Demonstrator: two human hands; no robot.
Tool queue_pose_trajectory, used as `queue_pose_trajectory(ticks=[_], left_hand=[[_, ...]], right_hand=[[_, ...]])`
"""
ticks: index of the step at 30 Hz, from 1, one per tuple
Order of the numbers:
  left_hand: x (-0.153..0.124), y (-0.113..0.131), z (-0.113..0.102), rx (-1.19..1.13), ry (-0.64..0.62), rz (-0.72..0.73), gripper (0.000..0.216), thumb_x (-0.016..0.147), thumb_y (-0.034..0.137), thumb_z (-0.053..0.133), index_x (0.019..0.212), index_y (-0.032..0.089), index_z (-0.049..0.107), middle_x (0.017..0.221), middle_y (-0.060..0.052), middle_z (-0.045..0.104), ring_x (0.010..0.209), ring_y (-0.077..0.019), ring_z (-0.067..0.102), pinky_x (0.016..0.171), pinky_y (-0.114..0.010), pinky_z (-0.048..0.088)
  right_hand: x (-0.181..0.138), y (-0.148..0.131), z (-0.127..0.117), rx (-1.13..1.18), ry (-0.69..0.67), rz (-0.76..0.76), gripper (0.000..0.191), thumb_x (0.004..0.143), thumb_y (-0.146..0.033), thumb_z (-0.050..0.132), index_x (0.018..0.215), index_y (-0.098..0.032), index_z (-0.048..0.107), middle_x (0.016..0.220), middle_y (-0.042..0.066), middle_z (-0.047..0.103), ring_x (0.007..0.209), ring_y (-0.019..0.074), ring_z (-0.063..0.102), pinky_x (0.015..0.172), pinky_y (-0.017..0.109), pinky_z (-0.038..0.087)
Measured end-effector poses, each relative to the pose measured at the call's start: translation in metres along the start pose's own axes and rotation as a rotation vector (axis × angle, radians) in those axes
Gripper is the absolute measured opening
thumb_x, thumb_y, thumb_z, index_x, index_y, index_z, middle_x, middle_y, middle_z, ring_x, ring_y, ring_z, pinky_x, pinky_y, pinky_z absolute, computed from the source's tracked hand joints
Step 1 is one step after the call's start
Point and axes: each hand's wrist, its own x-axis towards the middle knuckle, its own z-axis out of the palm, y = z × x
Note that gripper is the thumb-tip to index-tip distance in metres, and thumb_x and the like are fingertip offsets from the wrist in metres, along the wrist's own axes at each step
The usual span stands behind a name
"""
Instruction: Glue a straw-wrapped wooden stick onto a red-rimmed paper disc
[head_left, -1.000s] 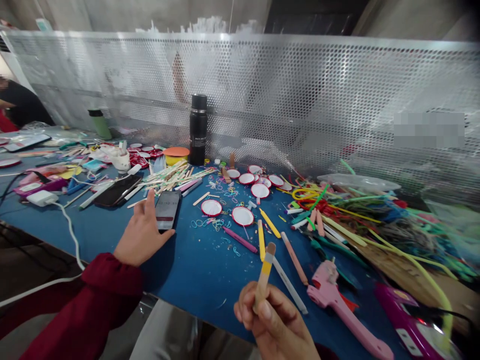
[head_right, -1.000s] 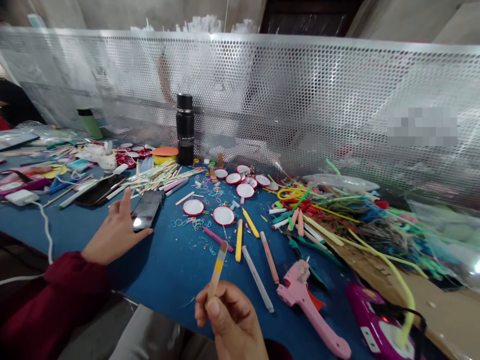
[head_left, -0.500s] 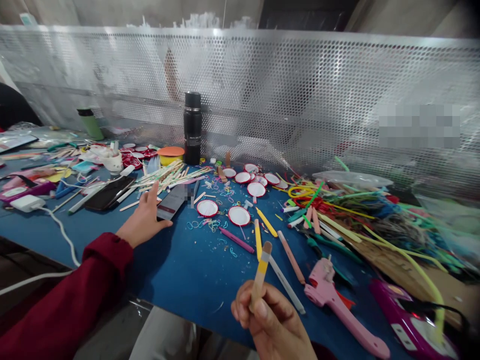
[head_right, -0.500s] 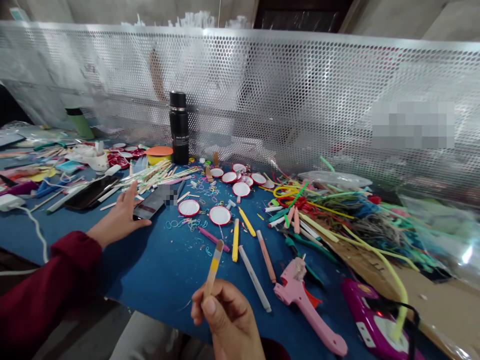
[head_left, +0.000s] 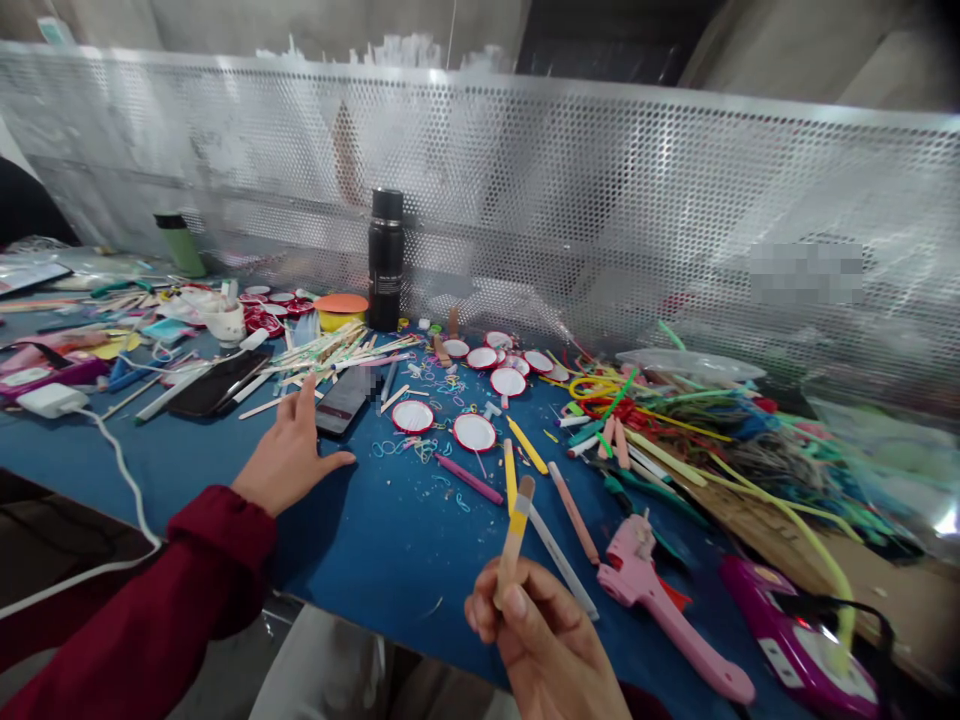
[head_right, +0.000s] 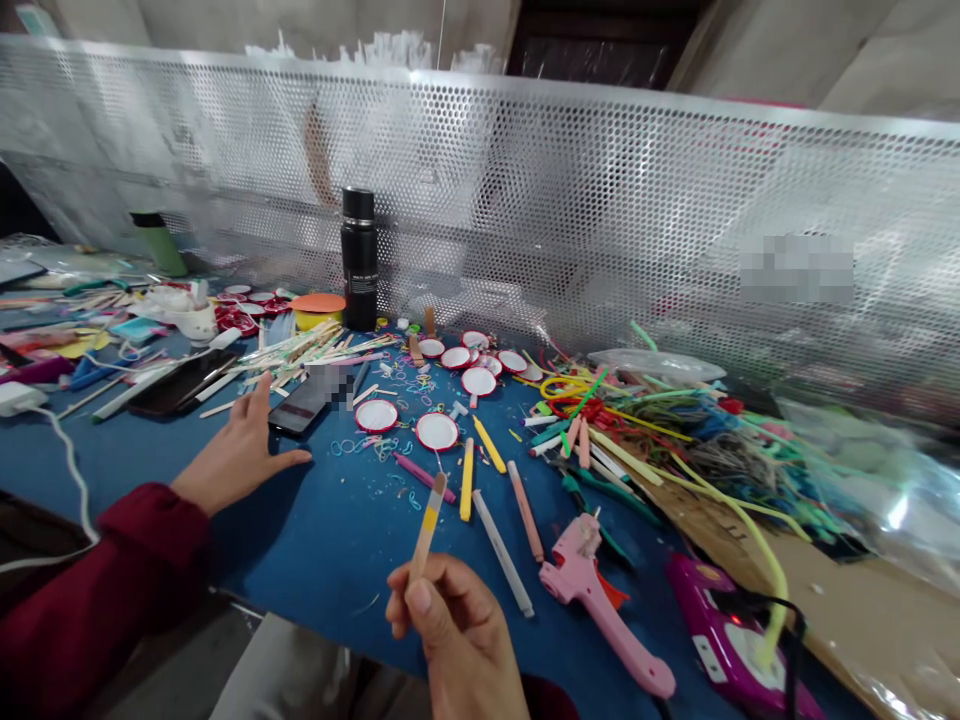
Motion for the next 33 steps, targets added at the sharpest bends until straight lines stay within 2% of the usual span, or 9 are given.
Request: queue_pose_trajectory(ticks=[5,10,14,19,23,29,33], left_hand=[[0.025,-0.006,0.007,0.010,0.034,0.050,0.107,0.081,0.052,0.067,0.157,0.009,0.006,0.139,-0.028,0.041,0.131,-0.0435,0.048,0.105,-0.052,0.042],[0.030,-0.004,0.015,0.008,0.095,0.135,0.099,0.083,0.039,0.066,0.157,0.011,0.007,0.134,-0.025,0.046,0.130,-0.0414,0.047,0.106,-0.053,0.041],[0.033,0.005,0.022,-0.024,0.094,0.139,0.100,0.082,0.040,0.068,0.157,0.012,0.008,0.136,-0.025,0.044,0.130,-0.0421,0.048,0.102,-0.051,0.045],[0.050,0.017,0.028,-0.056,0.094,0.055,0.107,0.076,0.042,0.075,0.157,0.011,0.012,0.135,-0.026,0.044,0.124,-0.0414,0.053,0.100,-0.049,0.046],[0.062,0.015,0.034,-0.093,0.111,0.050,0.106,0.076,0.044,0.075,0.157,0.011,0.015,0.134,-0.025,0.044,0.124,-0.0407,0.053,0.101,-0.050,0.045],[0.061,0.009,0.039,-0.093,0.130,0.045,0.114,0.074,0.056,0.071,0.157,0.009,0.009,0.139,-0.028,0.039,0.131,-0.0448,0.045,0.104,-0.053,0.043],[0.061,0.014,0.038,-0.103,0.148,0.082,0.107,0.075,0.049,0.072,0.156,0.011,0.013,0.137,-0.025,0.040,0.129,-0.0420,0.048,0.103,-0.051,0.043]], right_hand=[[0.002,0.001,0.002,-0.022,-0.002,0.006,0.026,0.075,-0.047,0.081,0.079,-0.021,0.076,0.074,0.004,0.068,0.066,0.0130,0.058,0.064,0.027,0.046],[0.005,0.005,0.004,-0.019,-0.023,0.009,0.026,0.075,-0.047,0.081,0.079,-0.022,0.076,0.071,0.003,0.068,0.065,0.0126,0.057,0.064,0.027,0.045],[0.007,0.005,0.008,-0.011,-0.039,0.012,0.025,0.076,-0.046,0.081,0.078,-0.022,0.076,0.073,0.003,0.069,0.065,0.0117,0.057,0.065,0.026,0.044],[0.009,0.006,0.015,-0.016,-0.063,0.018,0.026,0.077,-0.048,0.079,0.081,-0.022,0.077,0.069,0.003,0.067,0.066,0.0120,0.056,0.066,0.026,0.042],[0.008,0.008,0.017,-0.010,-0.086,0.012,0.028,0.077,-0.049,0.079,0.080,-0.021,0.076,0.069,0.002,0.067,0.064,0.0122,0.055,0.066,0.027,0.042],[0.005,0.005,0.015,-0.031,-0.061,-0.003,0.028,0.077,-0.049,0.079,0.080,-0.021,0.076,0.068,0.002,0.066,0.064,0.0124,0.056,0.066,0.027,0.043],[0.004,0.005,0.016,-0.029,-0.040,-0.012,0.029,0.075,-0.049,0.080,0.078,-0.020,0.075,0.069,0.003,0.067,0.064,0.0130,0.056,0.065,0.028,0.044]])
